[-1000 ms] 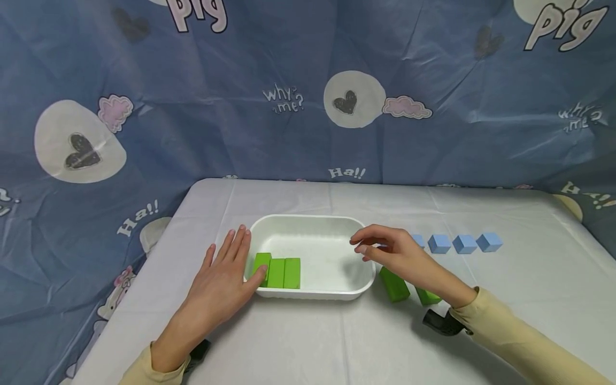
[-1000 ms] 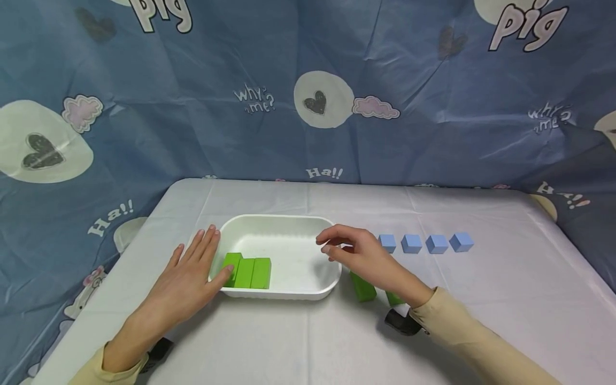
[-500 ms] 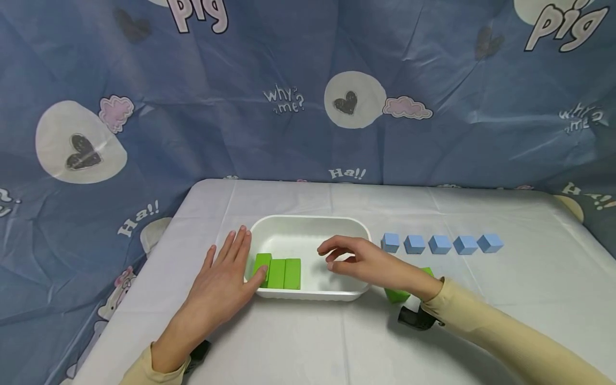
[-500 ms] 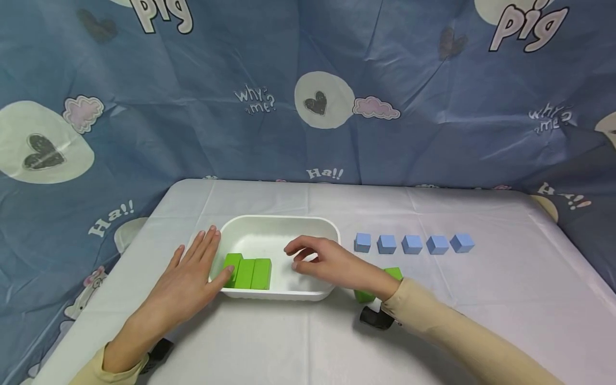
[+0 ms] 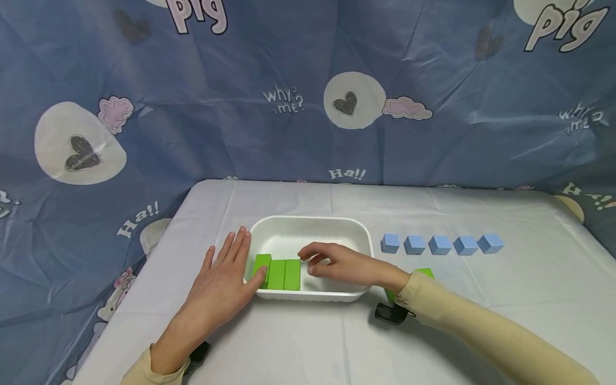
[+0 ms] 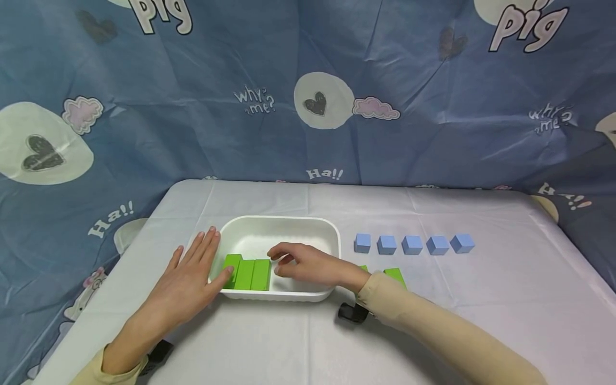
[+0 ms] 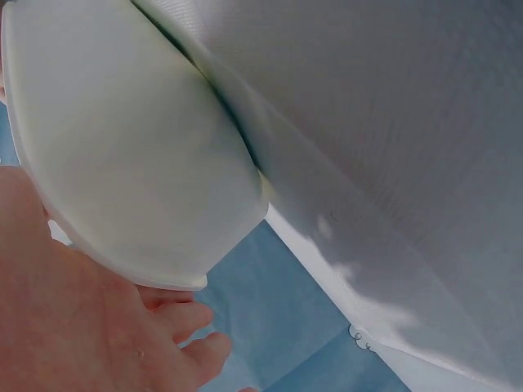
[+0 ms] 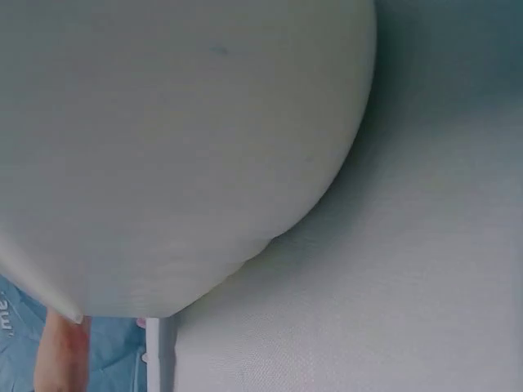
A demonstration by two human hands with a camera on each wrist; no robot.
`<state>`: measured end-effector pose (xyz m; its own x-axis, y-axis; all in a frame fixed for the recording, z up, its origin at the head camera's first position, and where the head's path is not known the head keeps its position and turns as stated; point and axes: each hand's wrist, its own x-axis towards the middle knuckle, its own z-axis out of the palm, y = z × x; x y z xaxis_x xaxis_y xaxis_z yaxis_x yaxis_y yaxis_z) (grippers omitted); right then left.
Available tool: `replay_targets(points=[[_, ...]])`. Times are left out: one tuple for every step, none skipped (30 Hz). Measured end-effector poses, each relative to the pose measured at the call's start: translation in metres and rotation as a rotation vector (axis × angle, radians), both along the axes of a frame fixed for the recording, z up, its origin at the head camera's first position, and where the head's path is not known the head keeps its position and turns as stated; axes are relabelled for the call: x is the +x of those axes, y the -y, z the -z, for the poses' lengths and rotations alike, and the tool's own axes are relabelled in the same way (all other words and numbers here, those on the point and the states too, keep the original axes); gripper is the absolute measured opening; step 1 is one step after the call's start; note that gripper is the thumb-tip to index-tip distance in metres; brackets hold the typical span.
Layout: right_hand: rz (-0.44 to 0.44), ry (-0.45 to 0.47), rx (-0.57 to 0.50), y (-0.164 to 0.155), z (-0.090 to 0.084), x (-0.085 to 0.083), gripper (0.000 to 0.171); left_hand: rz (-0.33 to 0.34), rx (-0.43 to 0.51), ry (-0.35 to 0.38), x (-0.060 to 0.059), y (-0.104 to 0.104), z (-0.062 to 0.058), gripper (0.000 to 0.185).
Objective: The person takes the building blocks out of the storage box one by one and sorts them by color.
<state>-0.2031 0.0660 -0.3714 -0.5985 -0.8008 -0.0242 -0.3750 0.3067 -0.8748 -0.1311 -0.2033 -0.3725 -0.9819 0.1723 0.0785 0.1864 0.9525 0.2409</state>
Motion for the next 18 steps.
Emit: replay_targets(points=[[-0.004, -0.005, 0.019, 0.001, 0.000, -0.001, 0.038, -0.001, 0.000, 0.000, 0.000, 0.000, 0.000, 0.082], [-0.011, -0.012, 0.039, 0.003, 0.000, -0.001, 0.040, -0.001, 0.000, 0.001, 0.000, 0.000, 0.000, 0.082], [-0.016, -0.016, 0.058, 0.004, 0.000, -0.001, 0.042, -0.001, 0.001, 0.002, 0.000, 0.001, 0.000, 0.082], [-0.021, -0.018, 0.077, 0.005, 0.000, -0.002, 0.044, -0.001, 0.000, 0.001, 0.000, 0.001, 0.000, 0.082], [-0.025, -0.022, 0.097, 0.005, 0.000, -0.002, 0.046, -0.001, 0.001, 0.001, 0.000, 0.001, 0.000, 0.082], [-0.027, -0.028, 0.118, 0.006, 0.000, -0.002, 0.048, -0.001, 0.001, 0.000, 0.000, 0.001, 0.000, 0.082], [-0.029, -0.030, 0.135, 0.007, 0.000, -0.003, 0.049, -0.001, 0.001, -0.002, -0.001, 0.002, 0.000, 0.082], [-0.031, -0.027, 0.148, 0.008, 0.000, -0.003, 0.050, 0.000, 0.001, -0.002, -0.001, 0.002, 0.000, 0.082], [-0.030, -0.022, 0.155, 0.008, 0.001, -0.003, 0.050, 0.000, 0.002, -0.002, -0.001, 0.002, 0.000, 0.082], [-0.030, -0.020, 0.160, 0.009, 0.001, -0.003, 0.050, 0.002, 0.002, -0.003, -0.001, 0.002, 0.000, 0.082], [-0.030, -0.018, 0.161, 0.010, 0.001, -0.003, 0.049, 0.003, 0.003, -0.002, -0.001, 0.002, 0.000, 0.082], [-0.030, -0.013, 0.159, 0.010, 0.002, -0.004, 0.048, 0.004, 0.006, -0.001, -0.001, 0.002, 0.000, 0.082], [-0.031, -0.009, 0.155, 0.011, 0.002, -0.004, 0.047, 0.004, 0.007, 0.001, -0.001, 0.002, 0.000, 0.082], [-0.034, -0.007, 0.147, 0.012, 0.003, -0.004, 0.045, 0.005, 0.008, 0.003, -0.001, 0.002, 0.000, 0.082], [-0.036, -0.007, 0.136, 0.012, 0.003, -0.005, 0.044, 0.006, 0.010, 0.005, -0.001, 0.001, 0.000, 0.082], [-0.039, -0.008, 0.122, 0.012, 0.004, -0.006, 0.042, 0.006, 0.011, 0.006, -0.001, 0.001, 0.000, 0.082], [-0.044, -0.006, 0.106, 0.013, 0.004, -0.006, 0.040, 0.006, 0.011, 0.010, -0.001, 0.001, 0.000, 0.083], [-0.049, 0.000, 0.087, 0.013, 0.005, -0.007, 0.038, 0.006, 0.011, 0.011, -0.001, 0.001, 0.000, 0.083]])
